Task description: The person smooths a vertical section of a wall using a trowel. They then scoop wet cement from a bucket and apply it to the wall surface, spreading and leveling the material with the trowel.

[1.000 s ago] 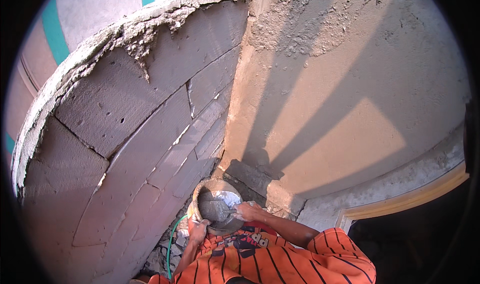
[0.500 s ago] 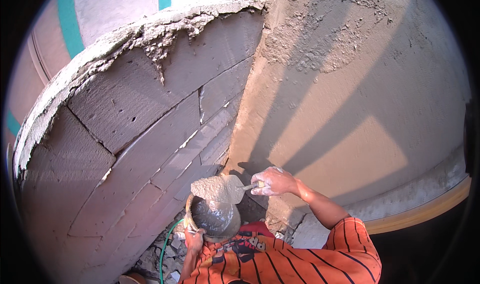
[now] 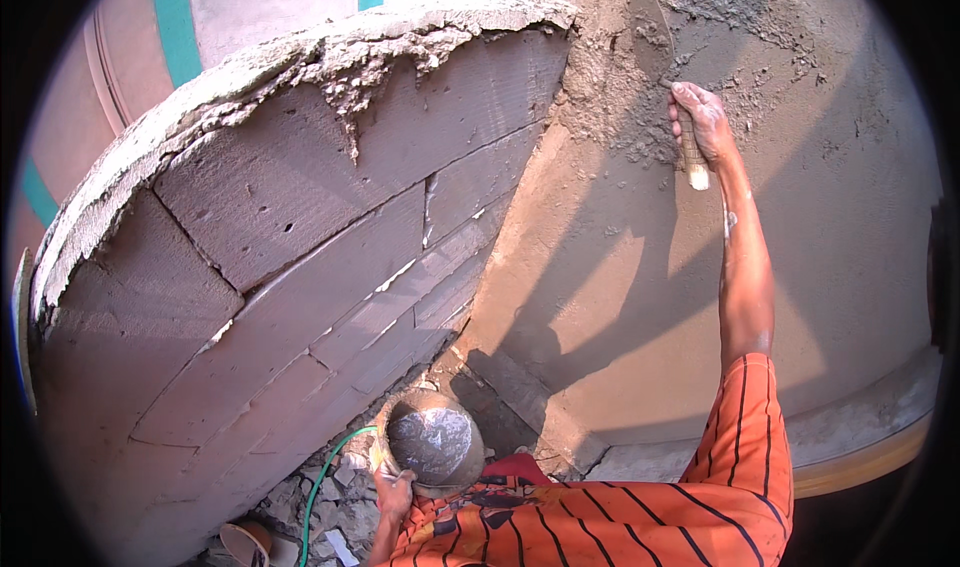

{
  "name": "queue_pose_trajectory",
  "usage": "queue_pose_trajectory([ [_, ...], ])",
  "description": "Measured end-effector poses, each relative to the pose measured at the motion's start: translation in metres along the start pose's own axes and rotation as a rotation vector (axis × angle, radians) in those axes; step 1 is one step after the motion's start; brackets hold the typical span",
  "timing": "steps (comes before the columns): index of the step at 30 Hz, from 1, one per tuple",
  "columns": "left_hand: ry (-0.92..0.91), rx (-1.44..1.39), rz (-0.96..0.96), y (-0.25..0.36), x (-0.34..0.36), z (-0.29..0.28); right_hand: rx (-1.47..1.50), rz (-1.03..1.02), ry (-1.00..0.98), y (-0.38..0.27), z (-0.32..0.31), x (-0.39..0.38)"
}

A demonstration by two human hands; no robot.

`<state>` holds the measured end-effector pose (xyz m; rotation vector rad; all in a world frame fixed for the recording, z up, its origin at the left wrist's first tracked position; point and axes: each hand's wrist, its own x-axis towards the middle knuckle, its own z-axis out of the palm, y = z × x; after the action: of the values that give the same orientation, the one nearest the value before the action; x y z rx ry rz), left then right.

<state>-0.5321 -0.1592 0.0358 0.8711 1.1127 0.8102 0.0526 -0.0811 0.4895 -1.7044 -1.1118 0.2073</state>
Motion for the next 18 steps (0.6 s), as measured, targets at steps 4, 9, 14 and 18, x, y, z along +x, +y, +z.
queue_pose_trajectory([
  [4, -0.035, 0.013, -0.011, -0.01, 0.01, -0.017, -0.227, 0.141, -0.232, -0.001, 0.01, 0.018],
  [9, -0.068, 0.054, -0.022, 0.012, 0.011, -0.01, -0.798, 0.181, -0.37, 0.048, 0.025, 0.02],
  [14, -0.044, 0.112, -0.062, 0.009, 0.019, -0.019, -0.745, 0.093, -0.204, 0.019, -0.007, 0.05],
  [18, -0.04, 0.01, -0.015, 0.023, 0.017, -0.016, -0.804, 0.096, -0.029, -0.045, -0.042, 0.058],
])
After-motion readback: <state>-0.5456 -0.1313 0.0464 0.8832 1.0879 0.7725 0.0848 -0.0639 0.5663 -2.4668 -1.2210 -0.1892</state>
